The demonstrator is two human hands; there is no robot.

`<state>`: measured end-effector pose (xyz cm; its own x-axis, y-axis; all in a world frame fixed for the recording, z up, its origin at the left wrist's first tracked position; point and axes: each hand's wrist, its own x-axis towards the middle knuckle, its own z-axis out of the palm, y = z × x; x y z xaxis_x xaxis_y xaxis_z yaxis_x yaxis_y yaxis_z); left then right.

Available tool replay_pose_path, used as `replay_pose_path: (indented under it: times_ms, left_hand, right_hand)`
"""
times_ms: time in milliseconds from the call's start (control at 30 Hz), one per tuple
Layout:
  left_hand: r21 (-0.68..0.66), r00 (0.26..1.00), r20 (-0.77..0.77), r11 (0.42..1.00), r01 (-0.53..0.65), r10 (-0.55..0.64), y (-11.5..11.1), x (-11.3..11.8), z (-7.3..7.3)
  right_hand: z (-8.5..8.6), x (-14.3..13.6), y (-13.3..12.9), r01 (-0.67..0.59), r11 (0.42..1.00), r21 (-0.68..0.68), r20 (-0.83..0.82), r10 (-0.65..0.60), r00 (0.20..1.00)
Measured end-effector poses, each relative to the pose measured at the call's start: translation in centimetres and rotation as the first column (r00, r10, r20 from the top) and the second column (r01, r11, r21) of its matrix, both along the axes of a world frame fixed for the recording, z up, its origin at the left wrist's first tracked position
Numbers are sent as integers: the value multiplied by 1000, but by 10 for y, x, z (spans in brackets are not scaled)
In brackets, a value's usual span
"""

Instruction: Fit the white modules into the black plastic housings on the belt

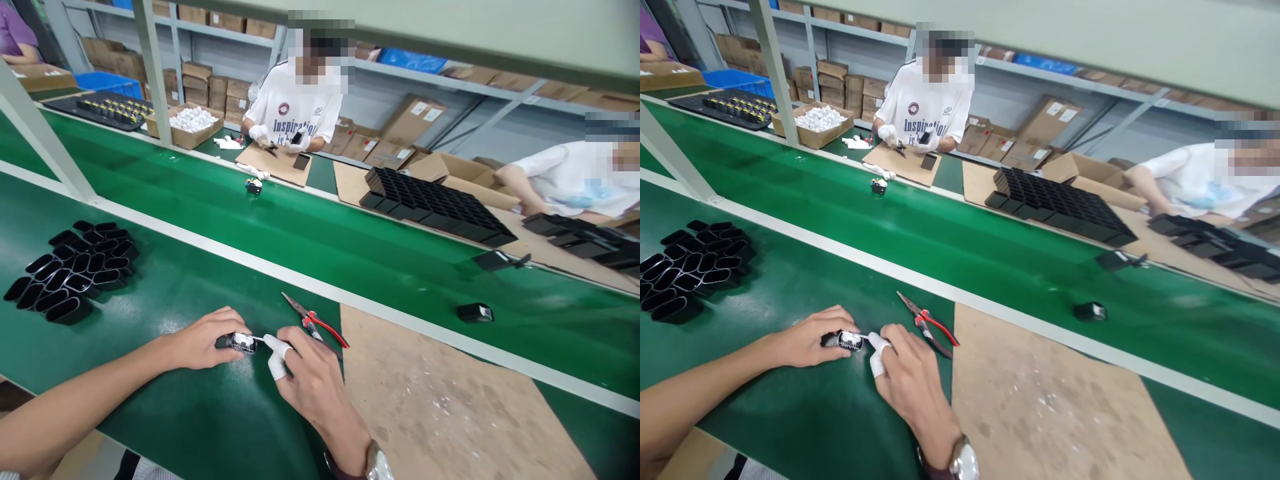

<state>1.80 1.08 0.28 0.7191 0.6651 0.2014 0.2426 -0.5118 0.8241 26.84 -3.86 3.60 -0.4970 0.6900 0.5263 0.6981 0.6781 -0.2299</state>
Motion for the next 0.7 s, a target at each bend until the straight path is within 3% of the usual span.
replay_pose_path:
  times_ms: [300, 500, 700]
  left_hand:
    - [3, 1000, 7, 1000, -21, 21, 2, 1, -3]
    - [20, 999, 6, 999, -32, 32, 1, 2, 0]
    - [19, 1000, 14, 999, -27, 27, 1, 2, -1]
  right_hand:
    - [-10, -9, 0, -22, 1000, -8, 34, 22, 999]
    - [-6, -10, 0, -28, 997, -71, 107, 35, 994]
    - [-8, -6, -1, -15, 1000, 0, 42, 15, 999]
